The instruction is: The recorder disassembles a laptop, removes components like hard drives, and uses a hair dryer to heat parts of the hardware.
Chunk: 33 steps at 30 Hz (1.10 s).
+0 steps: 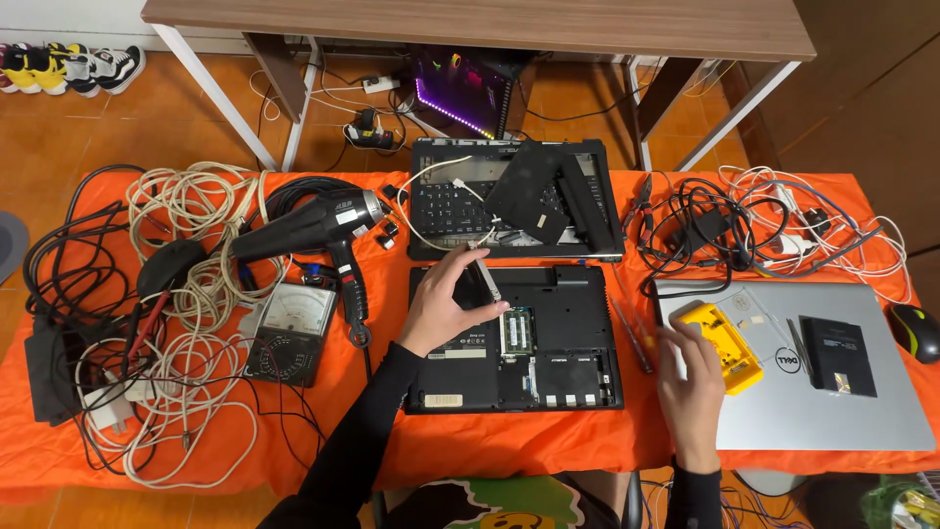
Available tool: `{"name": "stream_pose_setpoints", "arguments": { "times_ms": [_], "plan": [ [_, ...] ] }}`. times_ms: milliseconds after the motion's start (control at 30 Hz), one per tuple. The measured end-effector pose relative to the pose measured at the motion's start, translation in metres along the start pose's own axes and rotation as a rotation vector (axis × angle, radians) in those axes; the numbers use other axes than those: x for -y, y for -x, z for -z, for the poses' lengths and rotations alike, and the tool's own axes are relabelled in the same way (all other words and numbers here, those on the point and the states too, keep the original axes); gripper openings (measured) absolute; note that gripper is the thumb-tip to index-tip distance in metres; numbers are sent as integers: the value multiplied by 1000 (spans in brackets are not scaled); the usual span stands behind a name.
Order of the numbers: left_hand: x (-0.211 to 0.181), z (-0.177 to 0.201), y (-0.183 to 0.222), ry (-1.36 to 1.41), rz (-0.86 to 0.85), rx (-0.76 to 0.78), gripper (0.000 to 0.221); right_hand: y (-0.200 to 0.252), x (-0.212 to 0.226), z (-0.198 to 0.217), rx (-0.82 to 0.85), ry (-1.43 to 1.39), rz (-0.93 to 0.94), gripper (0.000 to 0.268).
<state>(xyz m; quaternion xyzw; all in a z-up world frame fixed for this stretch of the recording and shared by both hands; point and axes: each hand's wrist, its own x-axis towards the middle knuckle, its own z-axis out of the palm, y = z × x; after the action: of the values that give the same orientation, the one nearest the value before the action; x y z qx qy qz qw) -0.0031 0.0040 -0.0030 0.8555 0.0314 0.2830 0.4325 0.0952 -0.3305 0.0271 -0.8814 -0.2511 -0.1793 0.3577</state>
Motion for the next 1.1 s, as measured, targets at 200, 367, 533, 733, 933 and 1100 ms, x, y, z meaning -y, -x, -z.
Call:
{"name": "stream_pose_setpoints", "arguments": {
  "times_ms": [200, 367, 533, 733, 933, 1100],
  "plan": [
    [-12, -4, 5, 337, 70, -41, 67, -47, 70, -27, 285, -373, 265, 40],
    [-13, -19, 14, 778, 188, 72, 66, -60, 93, -72, 449, -392, 569, 82],
    [-15, -19, 13, 831, 326, 157, 67, -49, 80, -99, 496, -459, 612, 91],
    [-12, -28, 17, 811, 400, 276, 66, -46, 65, -102, 533, -505, 569, 87],
    [3, -31, 23, 744, 281, 342, 83, -45, 58, -110, 514, -534, 551, 91],
    [-25, -20, 11, 358, 178, 367, 111, -43, 53, -110, 463, -615, 425, 81]
  ]
}}
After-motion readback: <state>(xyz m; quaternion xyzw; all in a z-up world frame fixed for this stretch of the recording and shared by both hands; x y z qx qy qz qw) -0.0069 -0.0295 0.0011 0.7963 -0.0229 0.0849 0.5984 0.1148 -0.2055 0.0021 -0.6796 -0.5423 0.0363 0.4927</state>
